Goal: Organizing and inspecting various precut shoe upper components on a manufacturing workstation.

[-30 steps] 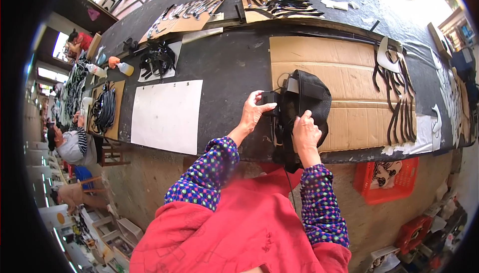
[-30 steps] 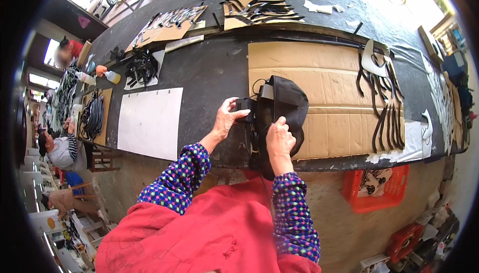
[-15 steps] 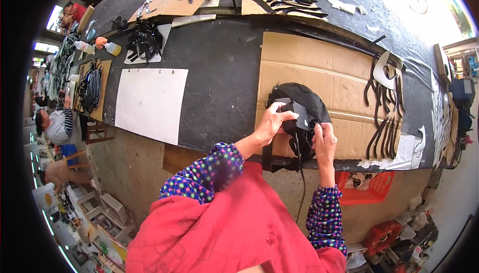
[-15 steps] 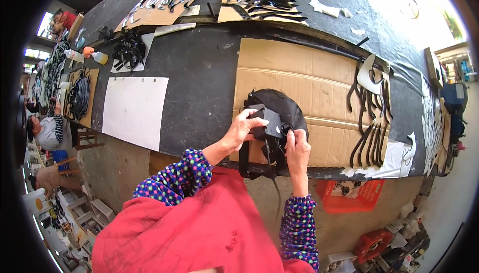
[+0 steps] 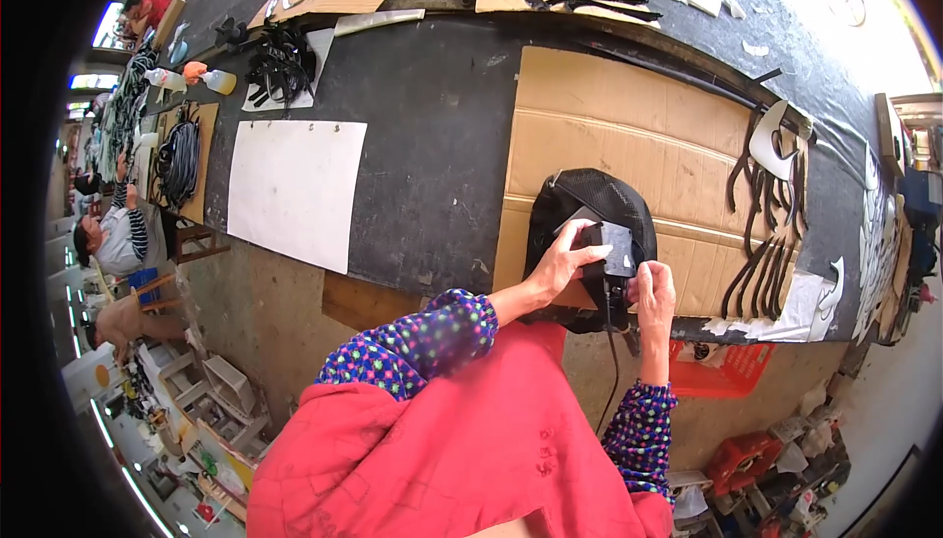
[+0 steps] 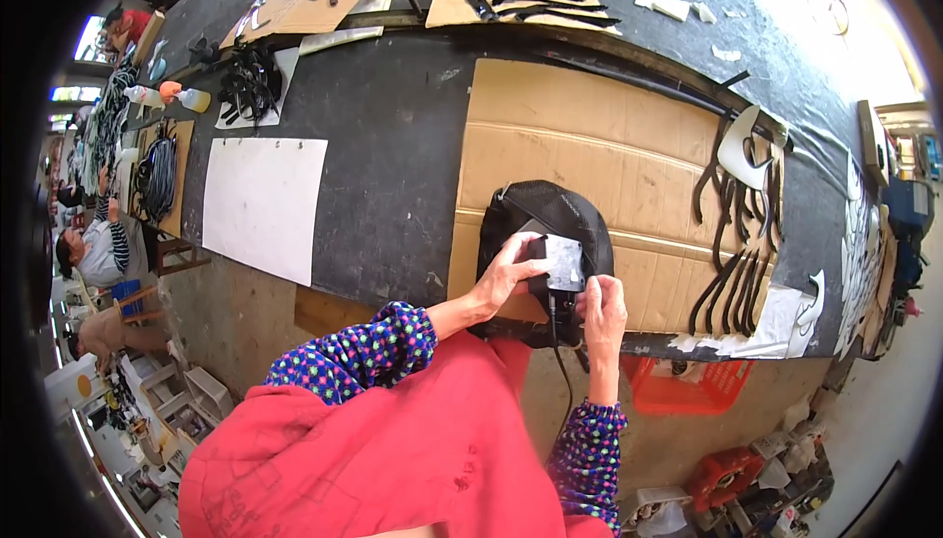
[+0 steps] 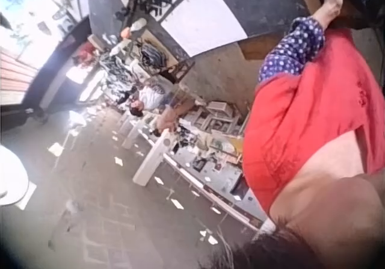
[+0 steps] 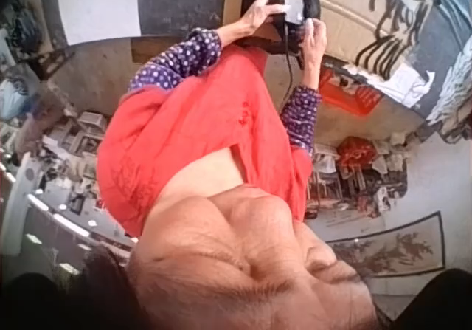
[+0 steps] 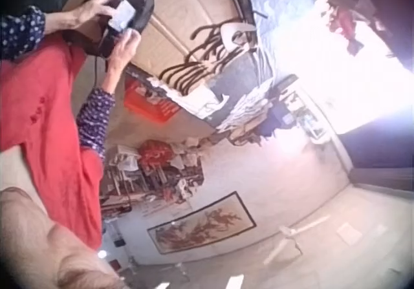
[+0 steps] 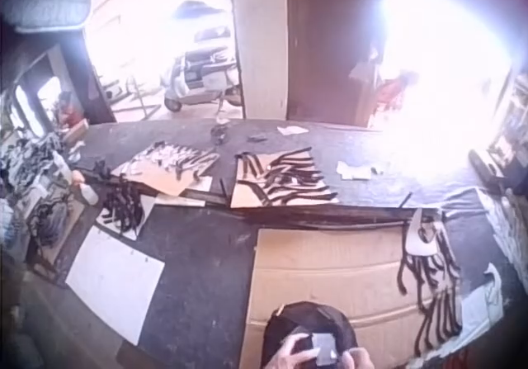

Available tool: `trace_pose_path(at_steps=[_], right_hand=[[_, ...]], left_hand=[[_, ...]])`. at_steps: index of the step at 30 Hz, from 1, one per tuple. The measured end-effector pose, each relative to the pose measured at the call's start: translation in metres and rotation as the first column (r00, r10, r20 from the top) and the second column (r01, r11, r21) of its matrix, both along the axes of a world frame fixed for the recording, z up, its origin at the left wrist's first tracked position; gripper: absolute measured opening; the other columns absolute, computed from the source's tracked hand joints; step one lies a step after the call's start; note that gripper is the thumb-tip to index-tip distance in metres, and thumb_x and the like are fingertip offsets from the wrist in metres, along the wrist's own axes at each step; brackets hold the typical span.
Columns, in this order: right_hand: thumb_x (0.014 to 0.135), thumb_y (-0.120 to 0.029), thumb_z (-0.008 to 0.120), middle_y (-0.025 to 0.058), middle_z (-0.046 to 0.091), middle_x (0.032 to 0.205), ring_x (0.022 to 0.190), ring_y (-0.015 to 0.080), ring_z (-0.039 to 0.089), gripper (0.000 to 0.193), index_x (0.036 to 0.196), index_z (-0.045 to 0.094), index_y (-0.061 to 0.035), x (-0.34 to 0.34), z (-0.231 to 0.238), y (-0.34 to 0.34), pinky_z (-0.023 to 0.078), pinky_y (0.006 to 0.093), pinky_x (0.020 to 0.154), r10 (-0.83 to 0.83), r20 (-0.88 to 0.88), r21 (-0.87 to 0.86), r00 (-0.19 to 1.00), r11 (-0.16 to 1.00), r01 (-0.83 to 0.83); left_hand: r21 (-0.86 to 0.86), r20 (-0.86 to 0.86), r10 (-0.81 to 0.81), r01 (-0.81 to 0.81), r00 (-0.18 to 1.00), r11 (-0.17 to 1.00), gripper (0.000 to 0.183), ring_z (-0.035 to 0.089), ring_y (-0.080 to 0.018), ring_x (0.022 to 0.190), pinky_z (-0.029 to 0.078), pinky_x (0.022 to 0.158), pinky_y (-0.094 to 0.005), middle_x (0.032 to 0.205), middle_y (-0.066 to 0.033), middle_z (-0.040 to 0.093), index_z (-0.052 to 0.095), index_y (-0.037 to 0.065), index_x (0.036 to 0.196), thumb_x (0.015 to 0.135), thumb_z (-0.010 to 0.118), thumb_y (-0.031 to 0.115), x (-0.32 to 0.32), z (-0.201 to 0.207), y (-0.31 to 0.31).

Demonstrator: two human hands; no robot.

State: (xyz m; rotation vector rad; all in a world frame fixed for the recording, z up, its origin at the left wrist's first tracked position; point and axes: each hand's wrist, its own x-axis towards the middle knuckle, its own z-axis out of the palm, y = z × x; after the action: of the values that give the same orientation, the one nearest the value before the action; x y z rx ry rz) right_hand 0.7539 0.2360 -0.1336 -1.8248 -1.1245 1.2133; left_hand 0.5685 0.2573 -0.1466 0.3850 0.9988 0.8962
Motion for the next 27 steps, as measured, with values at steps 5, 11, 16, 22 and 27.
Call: trace_pose_path(at_steps=[5, 11, 16, 22, 27], right_hand=[[0.079, -0.016, 0.075, 0.0187, 0.047, 0.114, 0.099, 0.0306, 0.055, 0.079, 0.142, 0.029, -0.0097, -0.043, 0.032, -0.025, 0.049, 0.0362, 0.081, 0.289, 0.543, 0.129, 0.788, 0.899, -0.418], [0.081, -0.01, 0.07, 0.0153, 0.048, 0.107, 0.093, 0.0345, 0.056, 0.081, 0.147, 0.027, -0.028, -0.039, 0.028, -0.01, 0.049, 0.0424, 0.075, 0.363, 0.573, -0.087, 0.735, 0.918, -0.387], [0.083, -0.025, 0.069, 0.0207, 0.044, 0.117, 0.101, 0.0409, 0.053, 0.07, 0.144, 0.034, -0.0266, -0.035, 0.047, -0.007, 0.049, 0.0464, 0.077, 0.497, 0.665, -0.089, 0.558, 0.795, -0.6], [0.083, -0.035, 0.068, 0.0356, 0.029, 0.136, 0.106, 0.0489, 0.053, 0.066, 0.141, 0.038, -0.0232, -0.004, 0.077, -0.012, 0.05, 0.0463, 0.084, 0.684, 0.712, -0.263, 0.158, 0.469, -0.843], [0.086, -0.027, 0.065, 0.0243, 0.051, 0.121, 0.104, 0.04, 0.057, 0.058, 0.138, 0.042, -0.0167, 0.039, 0.05, 0.025, 0.046, 0.0498, 0.089, 0.685, 0.726, -0.031, -0.064, -0.061, -0.998]], left_hand=[[0.538, -0.497, -0.01, 0.317, 0.868, 0.781, 0.053, 0.049, -0.0305, 0.124, 0.038, 0.103, -0.0356, 0.131, -0.018, 0.052, 0.048, 0.001, 0.131, 0.096, 0.047, 0.042, -0.013, -0.017, 0.012], [0.332, -0.902, 0.265, 0.156, 0.34, 0.93, 0.04, 0.05, -0.037, 0.1, 0.043, 0.086, -0.0432, 0.1, -0.0233, 0.052, 0.045, 0.0, 0.112, 0.077, 0.062, 0.009, -0.045, -0.055, -0.01], [0.236, -0.88, 0.18, 0.076, 0.44, 0.969, 0.022, 0.058, -0.043, 0.078, 0.044, 0.07, -0.0499, 0.08, -0.0261, 0.058, 0.052, 0.003, 0.091, 0.094, 0.042, 0.022, -0.03, -0.05, -0.011], [0.122, -0.992, 0.121, 0.31, 0.021, 0.943, 0.04, 0.063, -0.0357, 0.061, 0.051, 0.049, -0.0454, 0.069, -0.0221, 0.061, 0.044, -0.008, 0.119, 0.083, 0.049, 0.007, 0.009, -0.049, -0.013], [0.189, -0.975, 0.2, 0.11, -0.094, 0.976, 0.015, 0.064, -0.0309, 0.072, 0.053, 0.052, -0.0426, 0.082, -0.0149, 0.063, 0.063, -0.006, 0.084, 0.077, 0.06, 0.008, 0.043, -0.049, -0.036]])
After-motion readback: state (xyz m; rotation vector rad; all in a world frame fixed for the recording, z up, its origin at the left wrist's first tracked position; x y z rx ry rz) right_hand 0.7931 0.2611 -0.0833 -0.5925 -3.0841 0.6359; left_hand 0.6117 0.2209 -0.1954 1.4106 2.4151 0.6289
